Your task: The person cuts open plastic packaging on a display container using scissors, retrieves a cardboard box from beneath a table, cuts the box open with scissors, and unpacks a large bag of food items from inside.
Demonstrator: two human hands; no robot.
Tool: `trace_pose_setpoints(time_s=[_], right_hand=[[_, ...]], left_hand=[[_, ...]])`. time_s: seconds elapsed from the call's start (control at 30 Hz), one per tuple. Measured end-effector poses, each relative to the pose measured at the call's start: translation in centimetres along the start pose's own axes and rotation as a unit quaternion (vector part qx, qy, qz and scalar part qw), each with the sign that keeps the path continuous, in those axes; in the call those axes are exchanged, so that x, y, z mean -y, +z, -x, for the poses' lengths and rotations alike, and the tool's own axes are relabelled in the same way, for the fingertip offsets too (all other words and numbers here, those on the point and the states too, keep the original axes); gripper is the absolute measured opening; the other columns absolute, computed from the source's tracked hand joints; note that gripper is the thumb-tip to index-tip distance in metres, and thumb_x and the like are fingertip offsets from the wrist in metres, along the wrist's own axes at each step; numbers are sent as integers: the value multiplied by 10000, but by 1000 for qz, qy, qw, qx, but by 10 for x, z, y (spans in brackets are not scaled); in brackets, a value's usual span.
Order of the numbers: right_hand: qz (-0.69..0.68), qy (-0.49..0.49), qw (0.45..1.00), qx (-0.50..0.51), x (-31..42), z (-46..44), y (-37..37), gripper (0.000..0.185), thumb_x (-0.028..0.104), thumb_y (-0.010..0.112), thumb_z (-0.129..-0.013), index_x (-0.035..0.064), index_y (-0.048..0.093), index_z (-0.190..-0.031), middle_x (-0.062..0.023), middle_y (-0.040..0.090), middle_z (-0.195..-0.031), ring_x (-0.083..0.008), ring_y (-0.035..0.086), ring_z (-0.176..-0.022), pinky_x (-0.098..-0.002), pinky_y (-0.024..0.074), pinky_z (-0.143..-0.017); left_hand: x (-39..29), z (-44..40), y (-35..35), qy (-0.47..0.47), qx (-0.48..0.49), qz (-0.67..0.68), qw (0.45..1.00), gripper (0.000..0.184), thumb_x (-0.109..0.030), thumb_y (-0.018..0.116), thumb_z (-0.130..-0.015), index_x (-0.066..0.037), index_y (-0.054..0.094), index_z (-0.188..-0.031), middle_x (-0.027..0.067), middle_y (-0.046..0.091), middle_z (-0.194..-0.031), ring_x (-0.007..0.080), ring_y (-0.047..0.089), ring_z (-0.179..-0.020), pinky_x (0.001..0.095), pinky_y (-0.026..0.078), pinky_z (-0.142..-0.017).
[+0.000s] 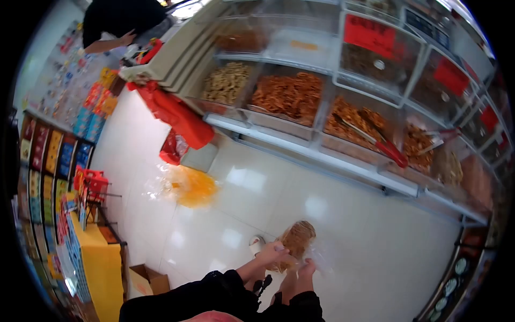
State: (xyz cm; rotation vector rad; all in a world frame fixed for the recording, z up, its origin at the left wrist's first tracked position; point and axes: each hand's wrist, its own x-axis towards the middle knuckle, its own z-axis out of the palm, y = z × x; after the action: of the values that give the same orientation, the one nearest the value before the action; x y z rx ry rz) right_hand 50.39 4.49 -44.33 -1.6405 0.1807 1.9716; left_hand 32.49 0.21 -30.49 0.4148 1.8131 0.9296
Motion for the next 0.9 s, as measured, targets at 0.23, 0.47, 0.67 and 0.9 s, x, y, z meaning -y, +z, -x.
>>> trace_pose_setpoints(time_s=[0.23,0.47,0.67,0.9], right_hand=[[-25,-38,995,-91,-35,-74,-52,365,2,508,-613,33,485,-976,-87,486,-968,-266,465,-893,-372,392,-773],[-54,-24,993,-100,-33,-51,-32,385,5,513,-615,19,470,-997,-113,475,-1006,-298,438,-949,-362,374,-831],[-82,-96,985,-117,-40,-50,-36,331,-27,546,-582,12,496,-907,-87,474,-918,-264,438,-884,-373,392,-780],[-77,-65,992,-72,-24,-19,-27,311,-47,525,-593,41,501,-890,-69,480,-891,-244,448,-855,-356,394,-746]], left_hand=[[3,-6,2,-6,17,36,999,207,-190,671,-715,-34,545,-665,-8,518,-591,72,464,-515,229,380,-461],[7,-10,10,-6,16,23,1000,216,-146,676,-704,-59,493,-629,-30,469,-567,51,399,-448,212,306,-379],[1,-9,16,-20,34,0,999,218,-158,683,-699,-45,518,-611,-29,496,-564,56,430,-514,217,361,-472],[3,-13,21,5,51,-8,999,216,-133,672,-705,-44,505,-602,-29,490,-567,54,427,-516,215,358,-472]])
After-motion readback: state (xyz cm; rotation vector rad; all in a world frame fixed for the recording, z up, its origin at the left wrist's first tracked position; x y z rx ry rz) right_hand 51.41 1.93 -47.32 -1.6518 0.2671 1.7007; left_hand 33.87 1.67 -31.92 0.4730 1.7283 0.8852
